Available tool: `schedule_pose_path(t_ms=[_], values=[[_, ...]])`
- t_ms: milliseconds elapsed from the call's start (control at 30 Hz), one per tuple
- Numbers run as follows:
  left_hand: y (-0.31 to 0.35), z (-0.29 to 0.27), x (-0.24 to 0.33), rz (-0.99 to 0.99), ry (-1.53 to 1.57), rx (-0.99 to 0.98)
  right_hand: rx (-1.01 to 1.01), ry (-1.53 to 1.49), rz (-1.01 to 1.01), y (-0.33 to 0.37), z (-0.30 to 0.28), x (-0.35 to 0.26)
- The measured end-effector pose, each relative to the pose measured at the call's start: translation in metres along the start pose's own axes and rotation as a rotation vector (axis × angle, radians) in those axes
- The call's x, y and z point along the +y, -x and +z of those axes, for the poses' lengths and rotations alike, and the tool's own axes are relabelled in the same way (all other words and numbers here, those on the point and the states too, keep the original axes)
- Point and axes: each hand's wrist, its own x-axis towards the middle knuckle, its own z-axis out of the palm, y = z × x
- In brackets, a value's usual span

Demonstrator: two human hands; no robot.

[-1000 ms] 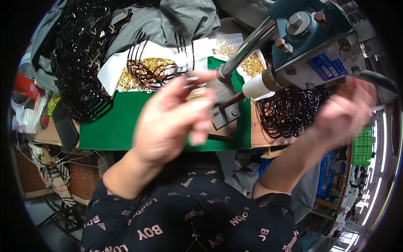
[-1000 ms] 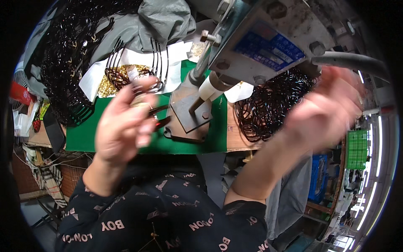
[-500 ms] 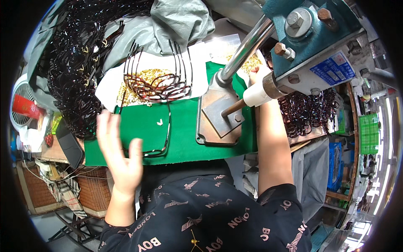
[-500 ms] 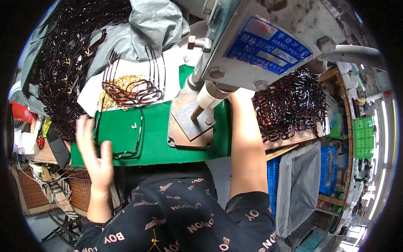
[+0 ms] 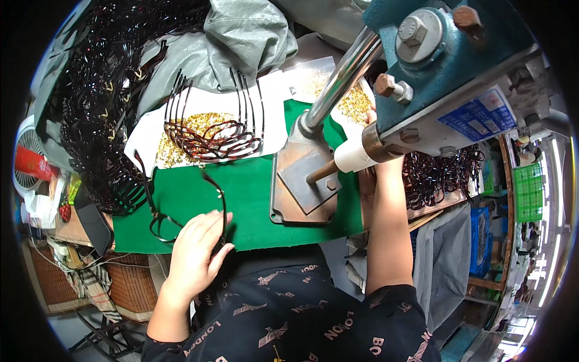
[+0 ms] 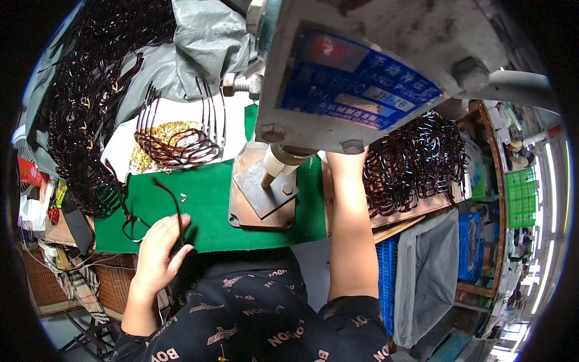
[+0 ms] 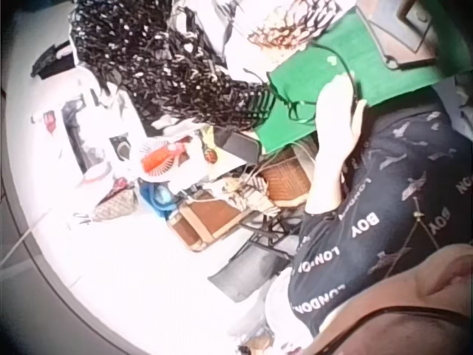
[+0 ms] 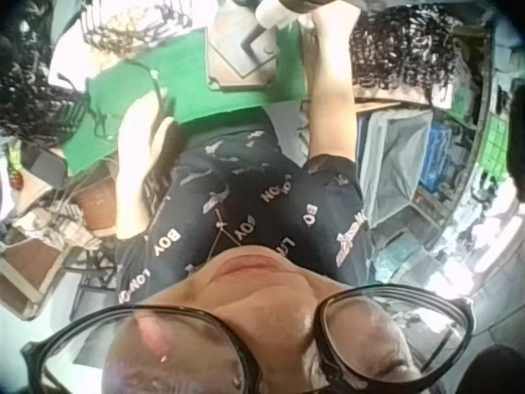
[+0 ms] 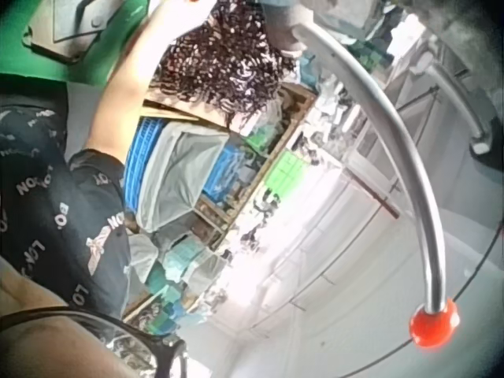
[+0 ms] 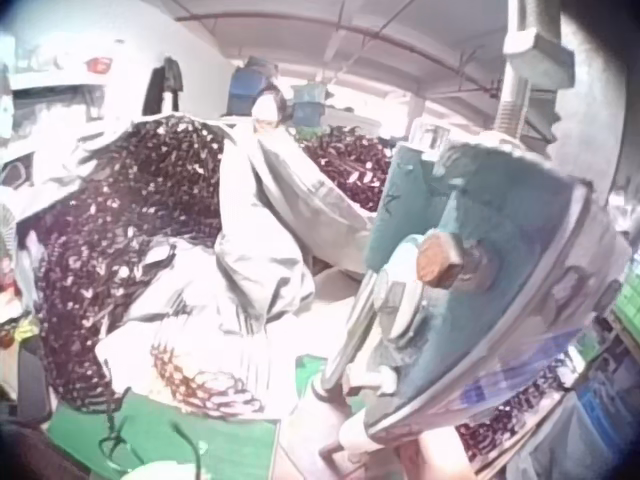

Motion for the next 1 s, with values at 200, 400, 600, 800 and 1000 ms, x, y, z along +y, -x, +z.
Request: schedule_pose_path(t_ms=[200,400,600,800,1000], values=[[-0.019,-0.002,0.019,0.045,0.470,0.131,-0.030,-1.005,0.602,0.036,-0.073,-0.103],[-0.042,-0.009,0.053,0.004,1.009,-0.126,-0.434,-1.642,0.586,0.076,-0.080,-0.166],[-0.042,-0.013,0.046,0.028,0.787,-0.041,-0.520,-1.916,0.721,0.078,-0.064,-0.208],[-0.037,-0.010,0.040,0.070,0.737,0.027,-0.564,-1.872,0.721,0.076,-0.060,-0.218],[-0.034,-0.014,0.033,0.081,0.732,0.024,-0.643,-1.820,0.688,0.078,-0.051,-0.218]])
